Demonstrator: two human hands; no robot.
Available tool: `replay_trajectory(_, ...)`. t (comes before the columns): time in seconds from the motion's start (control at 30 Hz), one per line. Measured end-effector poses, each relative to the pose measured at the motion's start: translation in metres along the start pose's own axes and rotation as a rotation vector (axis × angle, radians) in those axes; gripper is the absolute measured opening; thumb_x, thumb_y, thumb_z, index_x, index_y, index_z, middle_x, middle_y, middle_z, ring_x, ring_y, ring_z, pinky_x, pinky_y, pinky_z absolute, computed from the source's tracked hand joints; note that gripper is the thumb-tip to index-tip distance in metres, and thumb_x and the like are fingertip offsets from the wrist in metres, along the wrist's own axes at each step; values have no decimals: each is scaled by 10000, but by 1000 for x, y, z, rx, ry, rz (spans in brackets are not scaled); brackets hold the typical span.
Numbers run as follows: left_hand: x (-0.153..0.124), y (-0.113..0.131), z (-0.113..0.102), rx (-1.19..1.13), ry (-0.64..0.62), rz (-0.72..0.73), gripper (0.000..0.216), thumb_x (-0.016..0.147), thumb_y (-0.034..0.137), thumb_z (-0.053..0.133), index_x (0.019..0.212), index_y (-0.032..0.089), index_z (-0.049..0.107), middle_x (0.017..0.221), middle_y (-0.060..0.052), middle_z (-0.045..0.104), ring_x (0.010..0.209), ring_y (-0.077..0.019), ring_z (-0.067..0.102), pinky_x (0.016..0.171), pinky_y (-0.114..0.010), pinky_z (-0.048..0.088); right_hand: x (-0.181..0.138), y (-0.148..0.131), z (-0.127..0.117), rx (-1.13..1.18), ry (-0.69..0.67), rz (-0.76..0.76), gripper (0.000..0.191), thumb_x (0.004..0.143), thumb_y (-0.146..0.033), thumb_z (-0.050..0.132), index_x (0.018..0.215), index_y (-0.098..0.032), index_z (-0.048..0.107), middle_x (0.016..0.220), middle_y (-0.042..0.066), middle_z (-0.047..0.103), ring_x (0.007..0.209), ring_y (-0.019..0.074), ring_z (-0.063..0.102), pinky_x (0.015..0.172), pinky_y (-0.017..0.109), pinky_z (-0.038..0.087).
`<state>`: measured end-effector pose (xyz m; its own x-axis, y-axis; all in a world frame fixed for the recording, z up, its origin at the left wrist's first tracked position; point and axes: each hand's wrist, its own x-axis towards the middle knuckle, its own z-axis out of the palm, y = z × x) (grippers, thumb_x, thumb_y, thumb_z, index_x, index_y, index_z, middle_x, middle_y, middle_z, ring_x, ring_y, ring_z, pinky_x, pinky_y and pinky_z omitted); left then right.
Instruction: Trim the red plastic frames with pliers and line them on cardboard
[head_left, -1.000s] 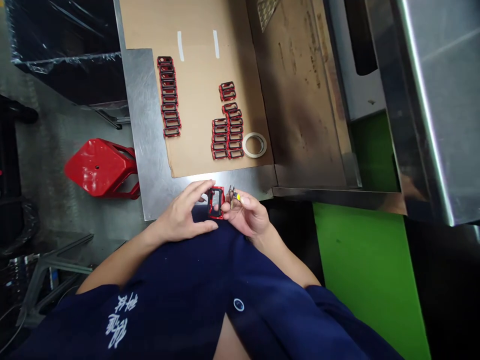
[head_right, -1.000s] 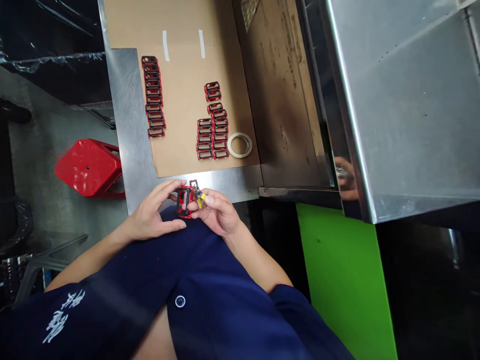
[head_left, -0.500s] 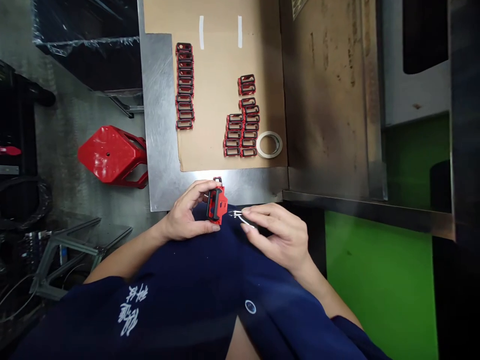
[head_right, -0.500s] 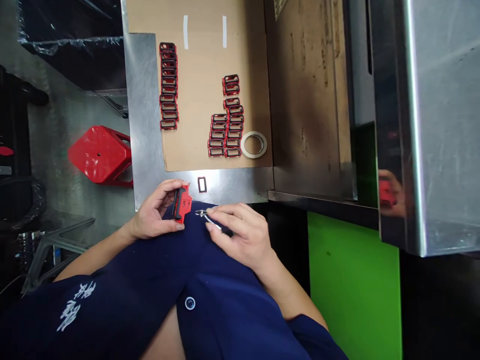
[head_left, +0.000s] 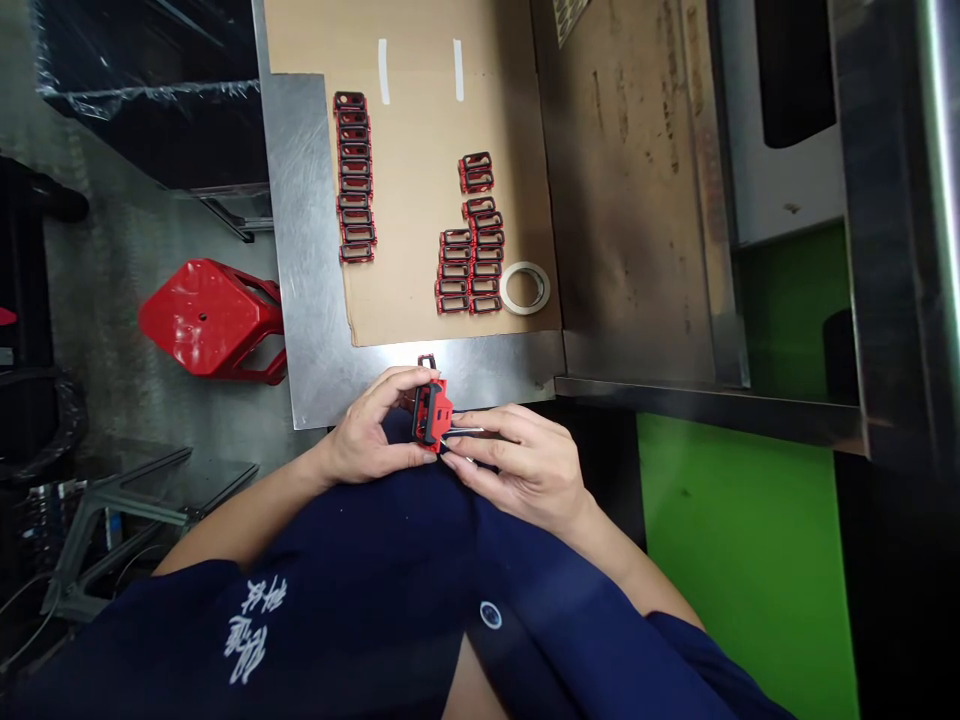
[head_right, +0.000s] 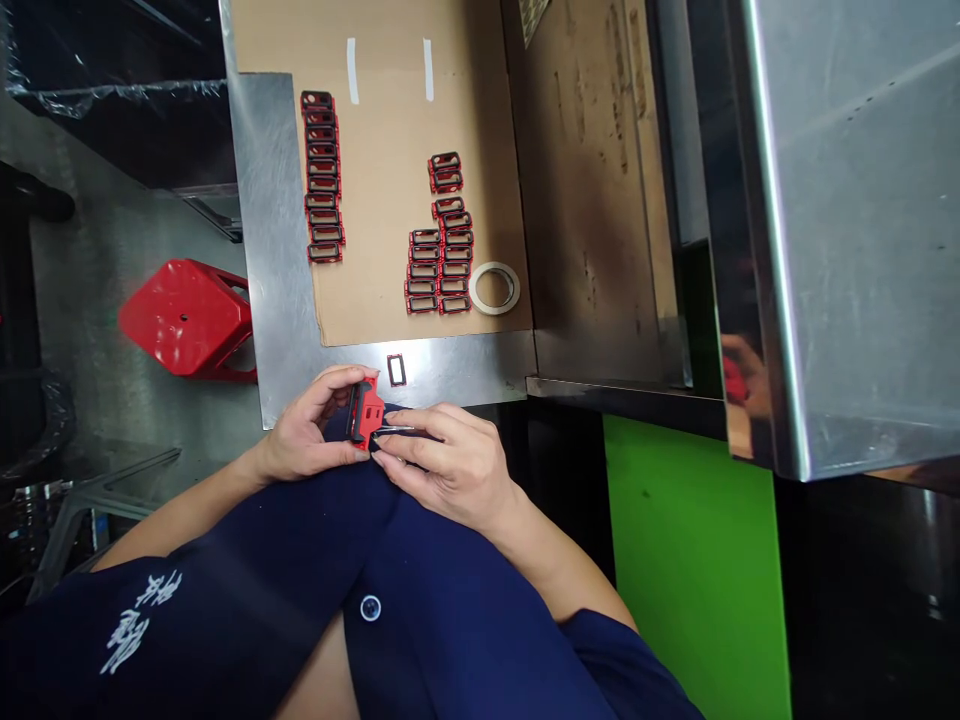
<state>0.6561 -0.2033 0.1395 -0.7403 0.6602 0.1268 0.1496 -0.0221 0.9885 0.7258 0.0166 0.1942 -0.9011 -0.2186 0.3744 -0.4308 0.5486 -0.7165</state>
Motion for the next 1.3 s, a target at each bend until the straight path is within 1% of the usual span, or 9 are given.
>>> replay_trajectory(0.17, 5, 5, 1, 83, -8, 85, 795, 798, 302, 831, 1496, 304, 450, 1363, -134, 570, 1265, -276, 601, 937, -383, 618, 0, -1, 1, 16, -7, -2, 78, 888, -167, 778, 958, -199, 763, 1012, 65, 749, 801, 159, 705, 702, 272, 567)
replay_trajectory(0.37, 4, 3, 1, 83, 10, 103, 797, 796, 311, 831, 1496, 298, 451, 1361, -135, 574, 1260, -278, 605, 936, -378, 617, 0, -1, 0, 2, -1, -9, 80, 904, -177, 761, 974, -215, 762, 1017, 59, 751, 782, 154, 707, 676, 275, 568)
replay_trajectory(0.5, 5, 2, 1, 80, 15, 102, 804, 792, 305, 835, 1497, 302, 448, 1364, -137, 568, 1289, -291, 588, 928, -381, 623, 0, -1, -1, -5, 12, -24, 104, 885, -168, 780, 978, -209, 762, 1022, 63, 752, 785, 158, 711, 659, 275, 572)
replay_trajectory(0.77, 6, 5, 2, 109, 19, 123, 804, 792, 323, 836, 1496, 293, 447, 1343, -140, 577, 1274, -295, 596, 906, -382, 632, 2, -2, -2, -11, -6, -29, 106, 888, -170, 770, 979, -225, 768, 1032, 53, 753, 773, 153, 710, 656, 271, 580)
replay_trajectory(0.97, 6, 7, 0, 162, 36, 129, 804, 787, 350, 846, 1486, 292, 453, 1299, -128, 574, 1152, -246, 644, 896, -362, 625, 0, -5, -4, -45, -55, -6, 80, 939, -176, 737, 1012, -184, 768, 1120, 89, 738, 864, 168, 743, 707, 254, 620)
replay_trajectory(1.03, 5, 8, -1, 171, 37, 130, 802, 785, 365, 848, 1480, 291, 457, 1273, -118, 579, 1116, -234, 647, 905, -369, 619, 0, -7, -4, -45, -57, 6, 79, 951, -180, 726, 1016, -180, 771, 1139, 86, 734, 876, 164, 750, 695, 231, 626)
replay_trajectory(1.1, 4, 8, -2, 176, 34, 124, 794, 782, 374, 850, 1471, 291, 464, 1245, -107, 582, 1080, -223, 647, 907, -376, 615, 1, -8, -3, -47, -68, 16, 87, 965, -189, 709, 1021, -192, 776, 1138, 69, 736, 920, 169, 753, 719, 219, 638)
replay_trajectory(1.17, 3, 7, -2, 178, 34, 114, 791, 773, 371, 857, 1460, 293, 473, 1226, -102, 580, 1031, -210, 646, 865, -362, 622, 1, -9, -3, -52, -79, 19, 101, 975, -196, 697, 1032, -205, 779, 1114, 53, 744, 949, 171, 751, 753, 217, 645)
replay_trajectory(1.3, 0, 3, -1, 94, 38, 63, 802, 751, 327, 875, 1448, 313, 478, 1225, -93, 554, 882, -159, 632, 663, -268, 618, 2, -11, -3, -74, -96, 8, 120, 980, -202, 689, 1058, -208, 780, 1108, 50, 745, 907, 158, 751, 762, 219, 647)
